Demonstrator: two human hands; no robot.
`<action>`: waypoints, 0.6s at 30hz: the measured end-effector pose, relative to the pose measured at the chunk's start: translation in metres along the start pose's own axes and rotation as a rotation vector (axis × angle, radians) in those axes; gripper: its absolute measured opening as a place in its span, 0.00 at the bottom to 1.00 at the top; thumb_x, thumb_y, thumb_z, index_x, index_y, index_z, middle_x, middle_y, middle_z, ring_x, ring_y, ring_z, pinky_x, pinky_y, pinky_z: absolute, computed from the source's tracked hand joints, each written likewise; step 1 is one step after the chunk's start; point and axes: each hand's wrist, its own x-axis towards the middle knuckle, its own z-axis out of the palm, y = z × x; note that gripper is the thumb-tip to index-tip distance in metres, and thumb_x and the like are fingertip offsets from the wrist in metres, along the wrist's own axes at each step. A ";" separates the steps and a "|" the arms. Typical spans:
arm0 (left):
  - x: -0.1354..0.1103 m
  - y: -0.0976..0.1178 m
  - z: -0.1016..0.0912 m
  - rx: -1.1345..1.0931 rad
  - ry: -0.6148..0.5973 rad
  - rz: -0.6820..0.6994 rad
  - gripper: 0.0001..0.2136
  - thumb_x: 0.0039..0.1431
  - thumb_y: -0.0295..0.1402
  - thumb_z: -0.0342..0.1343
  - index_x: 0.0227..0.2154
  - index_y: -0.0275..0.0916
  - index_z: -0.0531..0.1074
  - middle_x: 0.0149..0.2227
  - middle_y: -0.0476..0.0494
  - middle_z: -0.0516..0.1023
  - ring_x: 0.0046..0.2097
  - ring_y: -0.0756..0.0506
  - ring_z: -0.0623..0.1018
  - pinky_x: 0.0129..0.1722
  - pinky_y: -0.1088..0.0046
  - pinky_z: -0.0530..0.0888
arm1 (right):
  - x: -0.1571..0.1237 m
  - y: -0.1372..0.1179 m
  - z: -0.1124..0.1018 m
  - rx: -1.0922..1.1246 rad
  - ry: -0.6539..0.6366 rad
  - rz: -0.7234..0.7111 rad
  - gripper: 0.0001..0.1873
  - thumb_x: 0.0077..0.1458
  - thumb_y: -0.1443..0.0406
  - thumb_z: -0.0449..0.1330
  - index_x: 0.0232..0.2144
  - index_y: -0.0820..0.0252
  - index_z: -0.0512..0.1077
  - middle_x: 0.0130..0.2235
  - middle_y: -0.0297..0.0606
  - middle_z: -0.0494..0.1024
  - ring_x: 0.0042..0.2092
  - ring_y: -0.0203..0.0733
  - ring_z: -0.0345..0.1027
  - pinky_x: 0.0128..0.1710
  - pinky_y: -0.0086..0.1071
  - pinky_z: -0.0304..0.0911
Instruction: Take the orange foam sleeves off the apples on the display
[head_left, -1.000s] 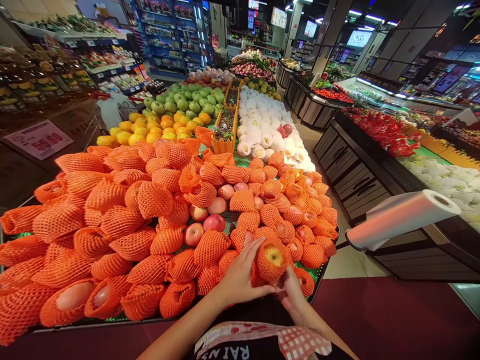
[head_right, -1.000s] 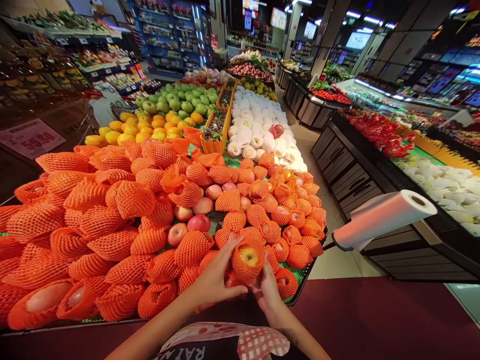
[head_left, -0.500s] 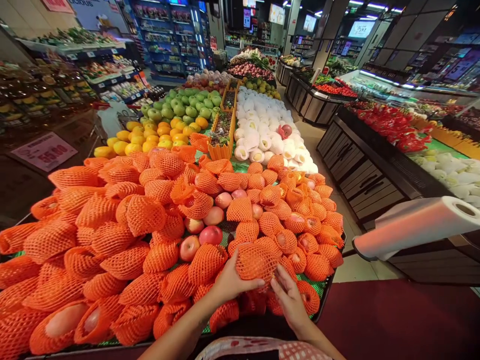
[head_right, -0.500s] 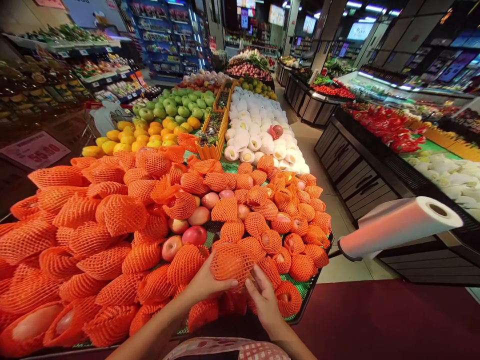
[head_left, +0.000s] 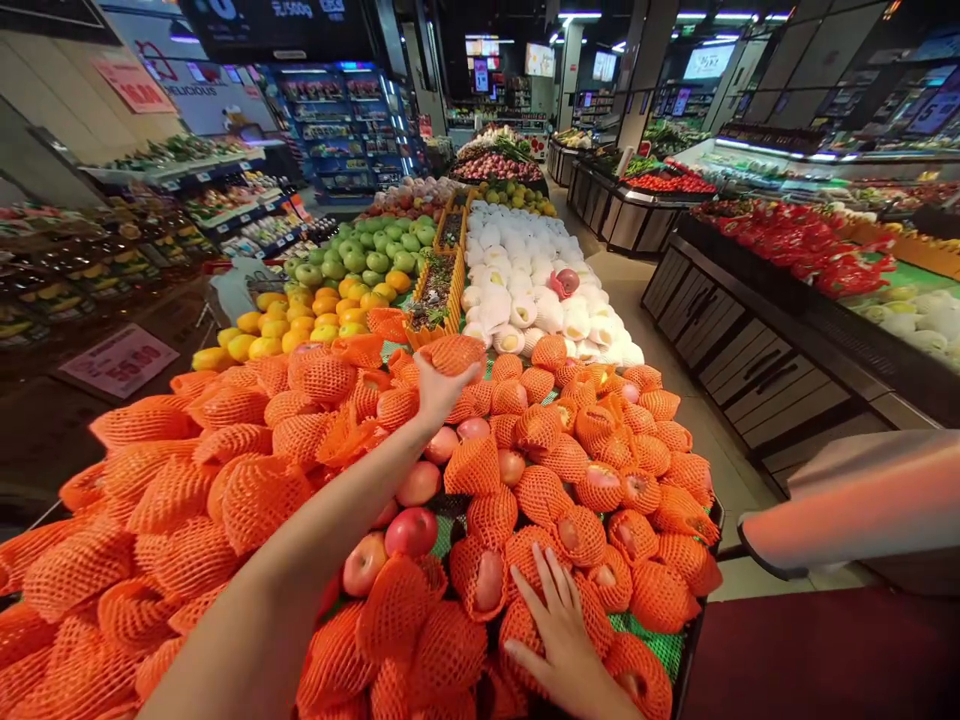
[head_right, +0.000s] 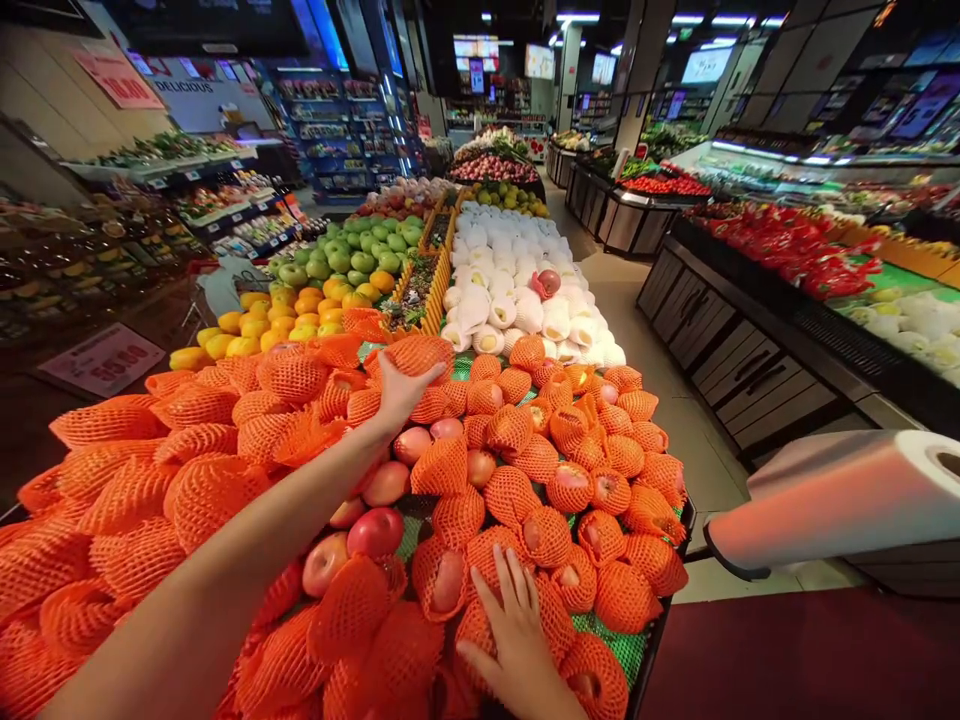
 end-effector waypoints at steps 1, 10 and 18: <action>0.015 -0.003 0.014 0.078 0.006 0.006 0.39 0.43 0.39 0.73 0.55 0.38 0.57 0.58 0.35 0.71 0.59 0.41 0.73 0.62 0.67 0.69 | 0.001 0.003 0.001 -0.004 -0.008 -0.002 0.40 0.63 0.48 0.55 0.71 0.41 0.45 0.74 0.39 0.33 0.74 0.59 0.27 0.69 0.64 0.36; 0.052 -0.050 0.091 0.487 -0.197 -0.133 0.40 0.48 0.42 0.69 0.58 0.34 0.55 0.56 0.26 0.73 0.54 0.33 0.77 0.51 0.61 0.72 | 0.011 0.026 0.033 -0.082 0.167 -0.024 0.44 0.54 0.43 0.63 0.69 0.37 0.52 0.72 0.43 0.49 0.71 0.68 0.44 0.65 0.63 0.49; 0.088 -0.065 0.088 0.615 -0.254 -0.310 0.41 0.36 0.50 0.73 0.51 0.33 0.68 0.57 0.16 0.71 0.63 0.20 0.66 0.54 0.45 0.69 | 0.012 0.019 0.036 -0.116 0.222 0.013 0.43 0.52 0.45 0.66 0.67 0.35 0.57 0.72 0.42 0.51 0.71 0.68 0.46 0.63 0.63 0.51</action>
